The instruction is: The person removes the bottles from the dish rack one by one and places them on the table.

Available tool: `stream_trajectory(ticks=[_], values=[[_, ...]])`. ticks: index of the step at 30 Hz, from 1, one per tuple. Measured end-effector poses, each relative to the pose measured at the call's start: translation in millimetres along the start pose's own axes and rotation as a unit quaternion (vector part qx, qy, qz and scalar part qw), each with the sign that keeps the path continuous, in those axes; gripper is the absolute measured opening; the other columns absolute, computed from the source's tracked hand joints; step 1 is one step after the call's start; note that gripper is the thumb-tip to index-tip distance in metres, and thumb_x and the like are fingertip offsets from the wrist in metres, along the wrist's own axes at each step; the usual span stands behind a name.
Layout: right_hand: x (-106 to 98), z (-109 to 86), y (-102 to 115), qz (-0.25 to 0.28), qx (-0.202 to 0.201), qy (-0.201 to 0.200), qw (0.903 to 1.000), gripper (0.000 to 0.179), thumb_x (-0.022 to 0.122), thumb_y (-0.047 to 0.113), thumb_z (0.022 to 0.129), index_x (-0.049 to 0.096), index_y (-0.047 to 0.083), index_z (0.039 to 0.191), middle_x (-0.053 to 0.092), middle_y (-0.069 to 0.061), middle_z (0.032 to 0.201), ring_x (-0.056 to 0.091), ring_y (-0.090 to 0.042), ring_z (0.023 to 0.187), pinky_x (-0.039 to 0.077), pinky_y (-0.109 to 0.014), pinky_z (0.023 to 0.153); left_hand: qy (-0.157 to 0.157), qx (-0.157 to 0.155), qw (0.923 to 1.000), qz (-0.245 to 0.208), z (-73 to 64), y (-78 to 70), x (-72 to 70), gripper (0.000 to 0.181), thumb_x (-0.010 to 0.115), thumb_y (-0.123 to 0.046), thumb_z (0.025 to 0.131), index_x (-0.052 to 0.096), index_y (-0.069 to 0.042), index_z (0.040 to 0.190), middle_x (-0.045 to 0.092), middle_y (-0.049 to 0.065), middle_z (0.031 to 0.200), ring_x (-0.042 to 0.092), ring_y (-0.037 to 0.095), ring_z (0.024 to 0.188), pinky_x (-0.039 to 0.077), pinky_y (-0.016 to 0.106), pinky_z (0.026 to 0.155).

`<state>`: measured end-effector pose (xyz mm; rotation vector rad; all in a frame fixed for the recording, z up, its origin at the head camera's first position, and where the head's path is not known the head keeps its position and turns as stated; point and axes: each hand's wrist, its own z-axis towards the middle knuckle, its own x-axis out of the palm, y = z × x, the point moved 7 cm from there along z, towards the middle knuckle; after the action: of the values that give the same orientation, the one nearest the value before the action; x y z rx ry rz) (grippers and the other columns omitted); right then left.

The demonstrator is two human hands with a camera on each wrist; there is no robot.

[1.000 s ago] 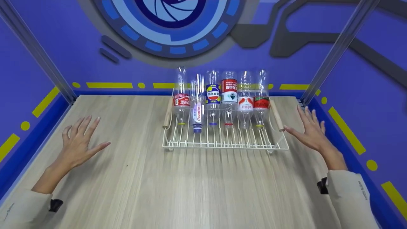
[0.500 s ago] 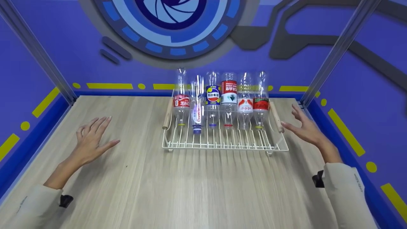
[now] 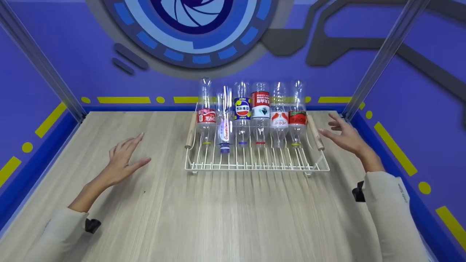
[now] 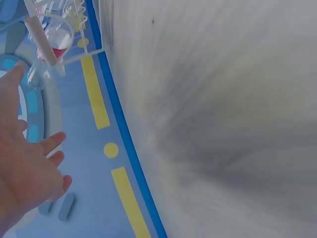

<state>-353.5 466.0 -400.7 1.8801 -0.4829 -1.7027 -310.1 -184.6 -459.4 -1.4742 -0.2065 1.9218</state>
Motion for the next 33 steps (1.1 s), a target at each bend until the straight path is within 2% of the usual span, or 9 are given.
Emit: stream_trajectory(ticks=[2,5,8,13,23,26,29,31,33], values=[[-0.5,4.6,3.4,-0.005,0.005,0.004,1.0,0.078,0.052,0.038,0.107,0.01,0.005,0.164,0.036,-0.034,0.156,0.041,-0.047,0.135,0.051,-0.046,0.103,0.01,0.002,0.9999,-0.01,1.8,-4.1,4.5,0.083,0.069,-0.04,0.093,0.03,-0.013,0.162,0.041,0.023,0.157,0.028,0.044,0.148,0.012,0.068,0.115],[0.8,14.8,11.1,-0.008,0.008,0.008,0.9999,0.078,0.052,0.04,0.106,0.012,0.006,0.164,0.039,-0.032,0.156,0.043,-0.042,0.135,0.044,-0.014,0.087,0.017,0.003,0.9995,-0.025,4.0,-11.6,9.3,0.083,0.068,-0.041,0.094,0.03,-0.014,0.162,0.042,0.021,0.158,0.028,0.042,0.148,0.012,0.067,0.115],[3.8,25.4,20.4,0.001,0.004,0.014,0.9999,0.077,0.052,0.04,0.106,0.014,0.006,0.164,0.039,-0.032,0.155,0.044,-0.041,0.135,0.037,-0.004,0.08,0.024,0.001,0.9989,-0.04,5.8,-20.4,13.3,0.083,0.068,-0.042,0.094,0.029,-0.015,0.162,0.042,0.019,0.158,0.028,0.041,0.148,0.013,0.065,0.115],[7.6,31.6,29.6,0.004,0.004,0.029,0.9996,0.077,0.053,0.038,0.106,0.016,0.003,0.163,0.04,-0.035,0.154,0.044,-0.048,0.136,0.042,-0.007,0.084,0.054,0.007,0.9963,-0.067,12.7,-39.0,27.6,0.083,0.066,-0.044,0.096,0.027,-0.016,0.163,0.043,0.017,0.158,0.029,0.039,0.148,0.014,0.063,0.116],[4.3,47.5,34.2,-0.001,0.013,0.03,0.9995,0.076,0.051,0.039,0.107,0.017,-0.002,0.161,0.037,-0.037,0.154,0.044,-0.051,0.136,0.04,-0.005,0.076,0.099,0.026,0.9876,-0.119,27.7,-66.5,56.3,0.083,0.06,-0.051,0.098,0.021,-0.02,0.165,0.045,0.013,0.156,0.032,0.034,0.147,0.02,0.06,0.115],[5.1,53.2,34.9,0.01,0.014,0.028,0.9994,0.075,0.051,0.038,0.107,0.018,-0.002,0.161,0.038,-0.038,0.153,0.06,-0.021,0.121,0.044,-0.005,0.075,0.105,0.03,0.9853,-0.131,30.9,-72.3,62.0,0.082,0.059,-0.052,0.098,0.022,-0.021,0.164,0.046,0.012,0.156,0.032,0.035,0.147,0.021,0.061,0.114],[7.7,58.1,36.5,0.026,0.01,0.028,0.9992,0.073,0.05,0.036,0.108,0.019,-0.003,0.161,0.039,-0.038,0.152,0.053,0.007,0.102,0.047,-0.006,0.075,0.113,0.032,0.9831,-0.141,33.5,-76.8,66.7,0.081,0.059,-0.052,0.098,0.022,-0.022,0.164,0.046,0.012,0.157,0.032,0.036,0.147,0.021,0.061,0.115],[10.1,61.0,37.2,0.033,0.01,0.035,0.9988,0.073,0.048,0.036,0.108,0.016,-0.003,0.161,0.038,-0.038,0.152,0.057,0.0,0.108,0.048,-0.008,0.077,0.12,0.028,0.9816,-0.145,34.1,-78.6,69.5,0.081,0.059,-0.053,0.098,0.022,-0.024,0.164,0.044,0.011,0.159,0.031,0.036,0.148,0.021,0.061,0.115],[13.1,63.6,36.9,0.038,0.019,0.046,0.998,0.076,0.047,0.038,0.108,0.011,-0.004,0.161,0.035,-0.038,0.154,0.056,-0.022,0.125,0.051,-0.015,0.087,0.128,0.022,0.9804,-0.149,34.3,-79.7,72.1,0.082,0.059,-0.055,0.097,0.023,-0.025,0.164,0.042,0.009,0.161,0.03,0.036,0.149,0.021,0.06,0.116]])
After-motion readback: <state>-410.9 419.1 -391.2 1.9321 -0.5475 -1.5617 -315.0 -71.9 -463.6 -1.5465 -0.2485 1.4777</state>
